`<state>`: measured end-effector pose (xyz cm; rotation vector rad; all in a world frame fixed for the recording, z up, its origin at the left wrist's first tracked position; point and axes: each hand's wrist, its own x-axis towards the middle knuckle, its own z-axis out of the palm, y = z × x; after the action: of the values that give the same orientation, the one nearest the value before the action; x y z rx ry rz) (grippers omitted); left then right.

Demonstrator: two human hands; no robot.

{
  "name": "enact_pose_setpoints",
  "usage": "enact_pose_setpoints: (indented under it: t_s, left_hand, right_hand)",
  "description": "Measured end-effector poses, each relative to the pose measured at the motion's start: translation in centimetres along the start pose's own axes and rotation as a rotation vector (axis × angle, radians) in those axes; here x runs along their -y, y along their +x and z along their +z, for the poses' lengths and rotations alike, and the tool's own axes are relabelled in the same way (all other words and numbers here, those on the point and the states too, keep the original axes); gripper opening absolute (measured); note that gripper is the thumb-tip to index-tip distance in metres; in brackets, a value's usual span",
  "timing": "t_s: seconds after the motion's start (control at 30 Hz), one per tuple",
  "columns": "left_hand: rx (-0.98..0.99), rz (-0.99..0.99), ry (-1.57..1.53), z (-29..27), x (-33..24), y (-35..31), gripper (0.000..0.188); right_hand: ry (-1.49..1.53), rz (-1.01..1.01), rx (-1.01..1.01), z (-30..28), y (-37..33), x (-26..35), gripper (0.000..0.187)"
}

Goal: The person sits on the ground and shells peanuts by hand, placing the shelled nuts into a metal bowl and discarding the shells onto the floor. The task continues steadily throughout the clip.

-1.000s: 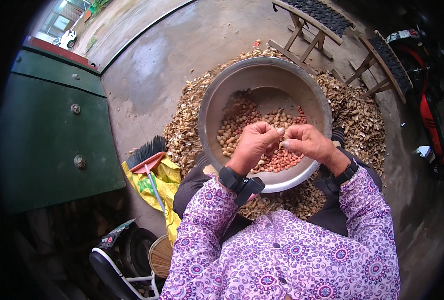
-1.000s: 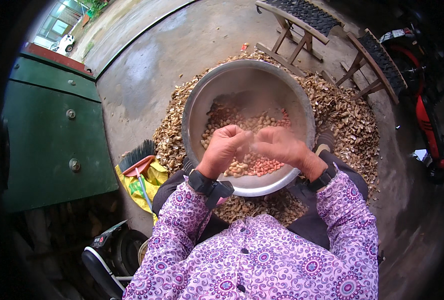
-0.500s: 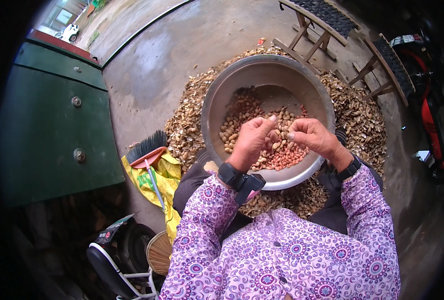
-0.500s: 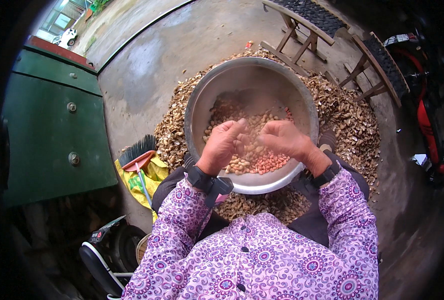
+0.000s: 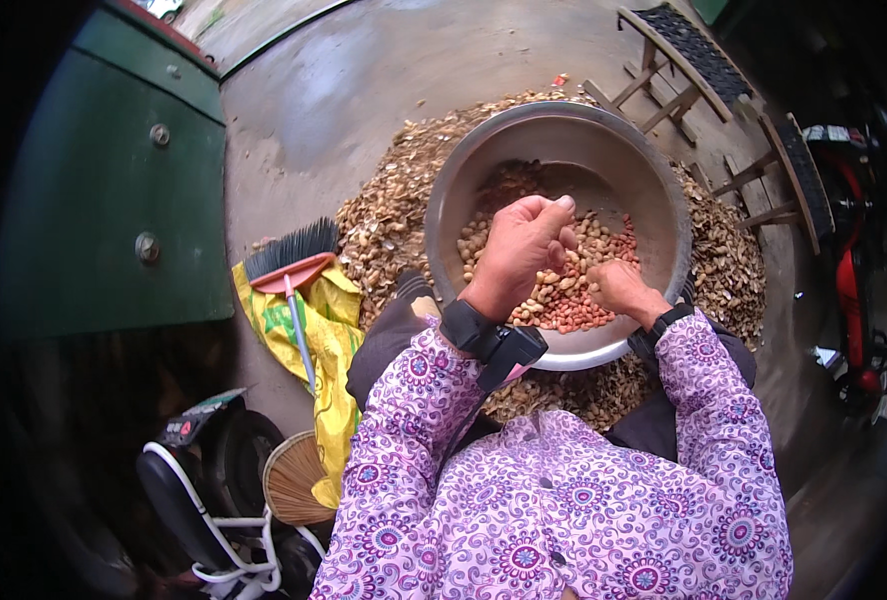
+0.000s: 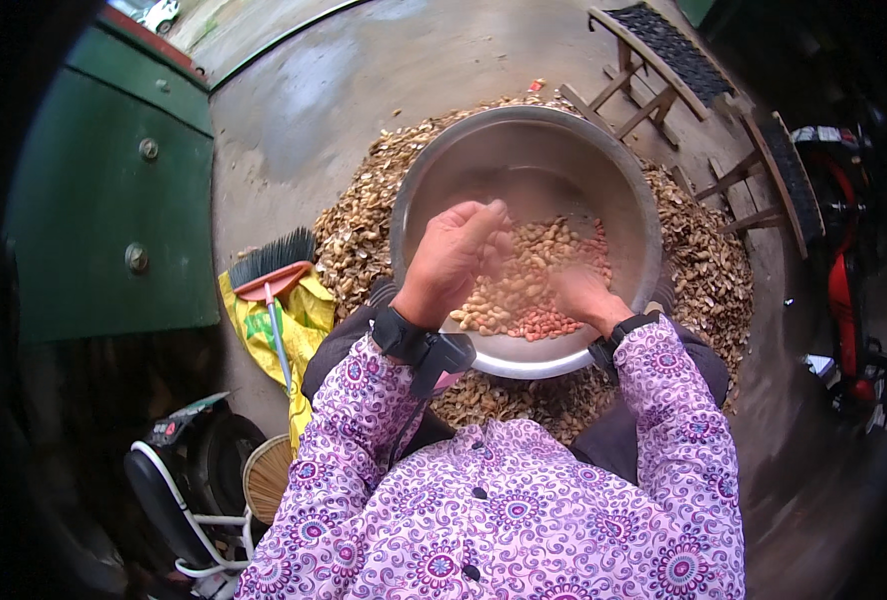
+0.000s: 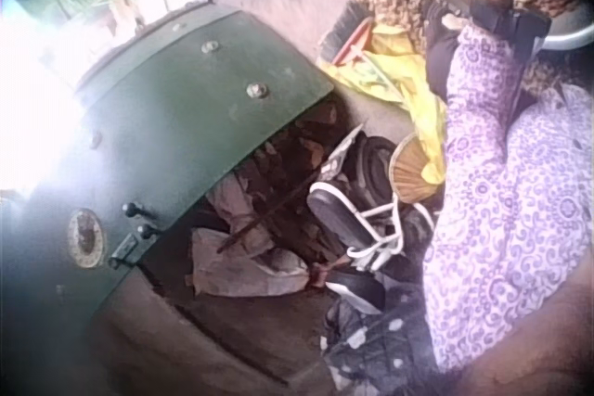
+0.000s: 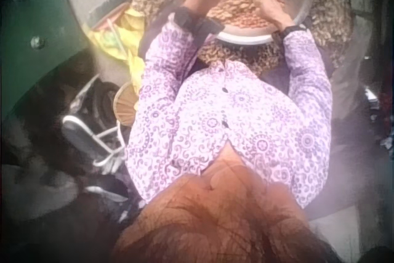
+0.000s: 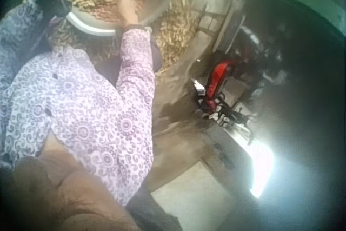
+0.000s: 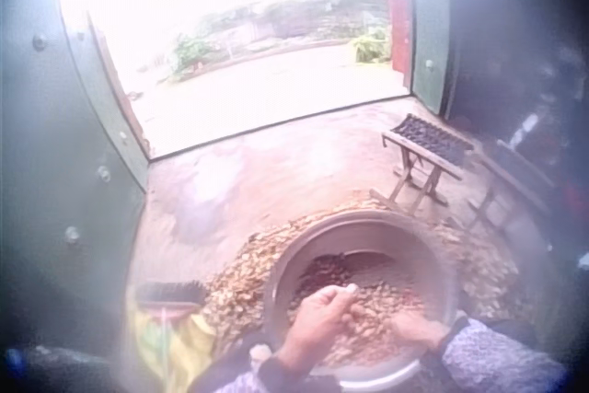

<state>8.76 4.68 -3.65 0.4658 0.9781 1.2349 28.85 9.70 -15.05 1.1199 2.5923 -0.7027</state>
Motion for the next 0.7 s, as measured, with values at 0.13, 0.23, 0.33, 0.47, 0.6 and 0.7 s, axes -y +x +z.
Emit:
enact_pose_setpoints:
  t_s: [0.13,0.23,0.33,0.47,0.6,0.7]
  left_hand:
    - [0.029,0.133,-0.078,-2.1,-2.0,-1.4,0.021]
    - [-0.032,0.226,-0.155,-4.5,-3.9,-2.8,0.02]
    - [-0.065,0.276,-0.189,-6.7,-4.7,-4.0,0.019]
    - [-0.061,0.277,-0.252,-8.6,-4.9,-4.8,0.02]
    - [-0.073,0.264,-0.206,-8.4,-4.6,-4.5,0.02]
    - [-0.115,0.252,-0.07,-7.2,-3.9,-4.2,0.017]
  right_hand:
    - [-0.153,0.107,0.146,1.2,0.4,0.0,0.028]
    - [-0.252,0.087,0.13,3.3,1.1,-2.0,0.023]
    - [-0.34,0.115,0.125,3.9,1.3,-1.2,0.017]
    - [-0.368,0.128,0.114,4.8,1.6,-1.8,0.014]
    - [0.071,0.094,-0.084,2.4,2.2,1.0,0.012]
    - [0.277,-0.029,-0.128,-1.1,3.2,4.1,0.011]
